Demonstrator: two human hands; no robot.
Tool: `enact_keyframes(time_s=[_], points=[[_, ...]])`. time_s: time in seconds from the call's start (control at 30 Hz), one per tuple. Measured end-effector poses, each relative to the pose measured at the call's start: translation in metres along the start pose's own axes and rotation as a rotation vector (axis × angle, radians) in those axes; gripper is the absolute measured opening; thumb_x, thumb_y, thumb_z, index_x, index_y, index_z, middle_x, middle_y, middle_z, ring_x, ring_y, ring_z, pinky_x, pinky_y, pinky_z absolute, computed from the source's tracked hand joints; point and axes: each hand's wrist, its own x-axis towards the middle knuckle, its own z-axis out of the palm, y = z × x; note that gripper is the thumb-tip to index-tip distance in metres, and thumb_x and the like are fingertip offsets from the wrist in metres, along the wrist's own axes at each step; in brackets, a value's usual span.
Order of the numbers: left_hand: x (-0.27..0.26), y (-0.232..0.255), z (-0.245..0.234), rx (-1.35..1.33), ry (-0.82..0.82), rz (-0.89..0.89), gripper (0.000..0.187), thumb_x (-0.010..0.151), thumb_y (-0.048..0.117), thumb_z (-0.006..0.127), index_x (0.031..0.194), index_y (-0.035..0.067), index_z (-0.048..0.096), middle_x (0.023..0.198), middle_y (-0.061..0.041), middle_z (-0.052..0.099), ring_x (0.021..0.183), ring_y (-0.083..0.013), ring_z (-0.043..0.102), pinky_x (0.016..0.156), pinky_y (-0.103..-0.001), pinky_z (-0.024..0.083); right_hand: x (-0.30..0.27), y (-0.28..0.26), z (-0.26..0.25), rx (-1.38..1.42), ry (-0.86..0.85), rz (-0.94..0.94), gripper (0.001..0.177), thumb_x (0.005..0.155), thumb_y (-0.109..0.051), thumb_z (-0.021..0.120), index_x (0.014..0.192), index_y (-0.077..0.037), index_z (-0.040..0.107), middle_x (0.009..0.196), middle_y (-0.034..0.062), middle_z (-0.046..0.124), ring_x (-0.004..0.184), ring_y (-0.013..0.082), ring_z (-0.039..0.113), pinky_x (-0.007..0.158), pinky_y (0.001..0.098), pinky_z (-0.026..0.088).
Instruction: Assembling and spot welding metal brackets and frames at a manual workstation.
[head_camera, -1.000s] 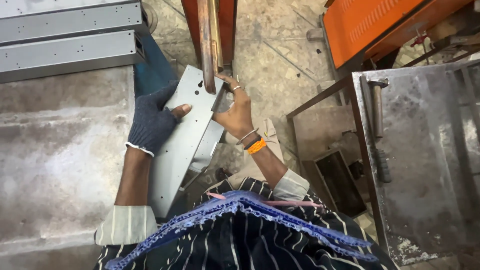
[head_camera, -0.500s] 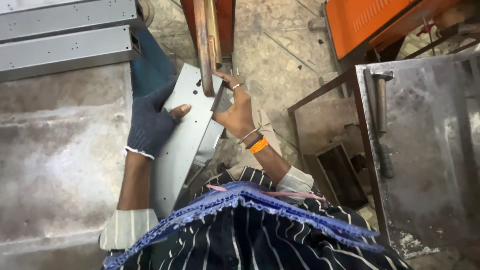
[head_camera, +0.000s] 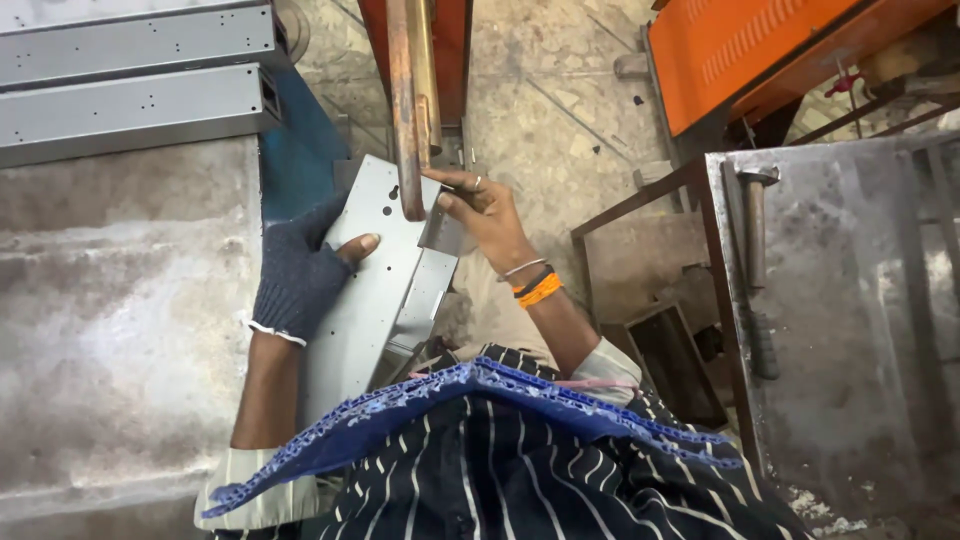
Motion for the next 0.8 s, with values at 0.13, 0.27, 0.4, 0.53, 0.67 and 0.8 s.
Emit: enact_keyframes(time_s=[0.13, 0.27, 0.4, 0.53, 0.67, 0.8], points=[[0.0, 0.002, 0.0, 0.043, 0.029, 0.021, 0.057, 0.082, 0.021, 0.082, 0.133, -0.001, 0.067, 0.104, -0.014, 0.079, 0.085, -0.0114, 0.071, 0.075, -0.03, 0.059, 0.007, 0.03, 0.002, -0.014, 0.069, -0.055, 0.03, 0.105, -0.006, 0.065, 0.134, 0.002, 0.07, 0.126, 0.0061, 0.073, 0.113, 0.0105, 0.066, 0.1, 0.0268, 0.053], [-0.003, 0.013, 0.0, 0.127, 0.049, -0.019, 0.06, 0.081, 0.023, 0.082, 0.135, 0.003, 0.066, 0.098, -0.015, 0.079, 0.077, -0.0135, 0.071, 0.071, -0.031, 0.058, 0.005, 0.038, 0.011, 0.114, 0.166, -0.073, 0.027, 0.103, -0.01, 0.068, 0.128, 0.001, 0.07, 0.122, 0.0038, 0.073, 0.103, 0.0087, 0.064, 0.091, 0.0258, 0.052], [-0.003, 0.003, 0.001, 0.166, 0.07, 0.086, 0.058, 0.081, 0.025, 0.084, 0.133, 0.004, 0.068, 0.1, -0.017, 0.079, 0.081, -0.0136, 0.074, 0.073, -0.032, 0.059, -0.001, 0.022, 0.027, 0.173, 0.214, -0.13, 0.027, 0.106, -0.017, 0.066, 0.128, -0.001, 0.069, 0.116, 0.0001, 0.071, 0.101, 0.0068, 0.062, 0.089, 0.0247, 0.049], [-0.006, 0.018, 0.001, 0.233, 0.087, 0.008, 0.06, 0.079, 0.026, 0.083, 0.134, 0.009, 0.068, 0.095, -0.018, 0.079, 0.074, -0.0151, 0.074, 0.07, -0.032, 0.058, 0.0, 0.021, 0.032, 0.077, 0.251, -0.16, 0.027, 0.109, -0.018, 0.065, 0.128, -0.001, 0.07, 0.112, -0.0021, 0.068, 0.098, 0.0049, 0.057, 0.09, 0.0229, 0.045], [-0.006, 0.016, 0.001, 0.254, 0.08, 0.007, 0.059, 0.079, 0.027, 0.083, 0.134, 0.009, 0.068, 0.094, -0.018, 0.079, 0.072, -0.016, 0.074, 0.069, -0.033, 0.058, 0.002, 0.029, 0.032, 0.006, 0.301, -0.201, 0.027, 0.109, -0.02, 0.063, 0.126, 0.0, 0.07, 0.109, -0.0034, 0.066, 0.098, 0.004, 0.056, 0.09, 0.0215, 0.045], [-0.004, 0.02, 0.0, 0.214, 0.052, -0.035, 0.06, 0.08, 0.029, 0.082, 0.135, 0.01, 0.067, 0.093, -0.016, 0.079, 0.07, -0.016, 0.074, 0.066, -0.033, 0.058, 0.006, 0.033, 0.029, -0.054, 0.334, -0.283, 0.024, 0.11, -0.02, 0.061, 0.122, 0.0, 0.069, 0.112, -0.0025, 0.068, 0.103, 0.0047, 0.059, 0.095, 0.0217, 0.046]])
